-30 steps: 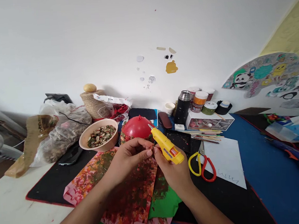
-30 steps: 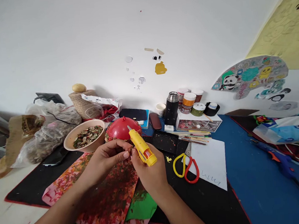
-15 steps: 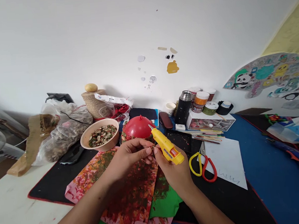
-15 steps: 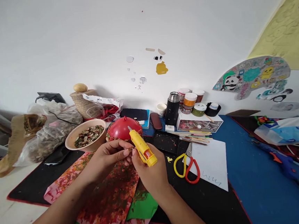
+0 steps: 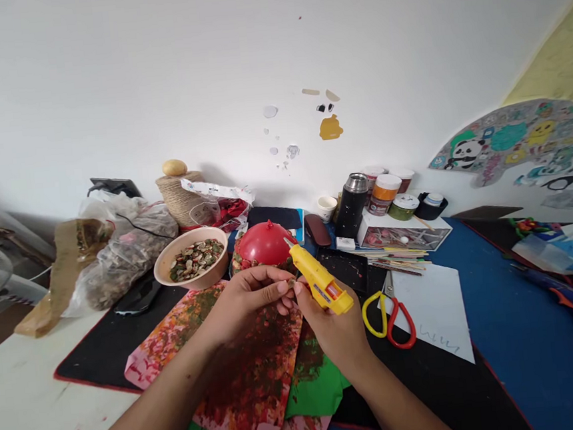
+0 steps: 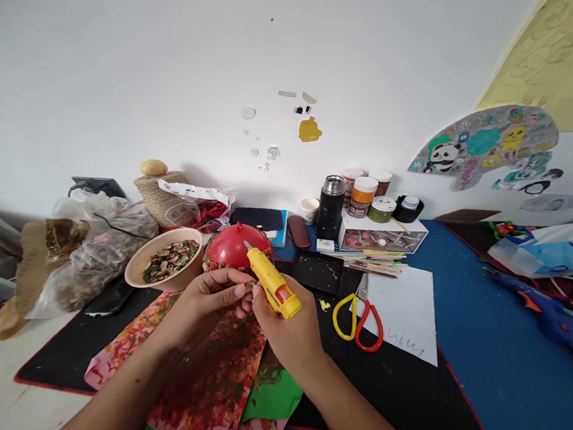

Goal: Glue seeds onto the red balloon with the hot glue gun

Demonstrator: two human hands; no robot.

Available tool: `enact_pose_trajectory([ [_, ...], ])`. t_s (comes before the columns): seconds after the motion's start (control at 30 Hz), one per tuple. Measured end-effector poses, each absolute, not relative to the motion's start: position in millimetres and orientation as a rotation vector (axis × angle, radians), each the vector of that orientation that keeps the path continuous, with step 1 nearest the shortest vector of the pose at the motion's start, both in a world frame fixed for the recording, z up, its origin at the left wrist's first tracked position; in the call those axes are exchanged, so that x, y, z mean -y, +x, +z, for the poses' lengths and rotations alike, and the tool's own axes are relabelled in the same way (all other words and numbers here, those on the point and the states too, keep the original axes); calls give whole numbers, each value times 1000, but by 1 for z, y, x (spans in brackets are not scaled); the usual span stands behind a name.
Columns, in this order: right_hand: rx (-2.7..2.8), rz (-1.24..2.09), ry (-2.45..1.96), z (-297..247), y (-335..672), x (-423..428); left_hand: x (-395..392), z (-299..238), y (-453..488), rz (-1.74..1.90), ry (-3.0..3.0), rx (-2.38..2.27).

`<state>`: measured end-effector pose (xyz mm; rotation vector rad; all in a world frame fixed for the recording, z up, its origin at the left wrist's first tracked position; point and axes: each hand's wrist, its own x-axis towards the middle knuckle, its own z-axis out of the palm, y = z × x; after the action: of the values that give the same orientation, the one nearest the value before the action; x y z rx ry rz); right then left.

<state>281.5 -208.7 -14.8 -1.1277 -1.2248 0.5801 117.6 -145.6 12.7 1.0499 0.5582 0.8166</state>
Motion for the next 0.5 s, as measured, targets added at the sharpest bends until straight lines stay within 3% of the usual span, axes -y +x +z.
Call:
enact_pose_trajectory([
  [0.5, 1144, 683, -1124, -10, 280, 209, 144, 9, 120, 764, 927, -542],
])
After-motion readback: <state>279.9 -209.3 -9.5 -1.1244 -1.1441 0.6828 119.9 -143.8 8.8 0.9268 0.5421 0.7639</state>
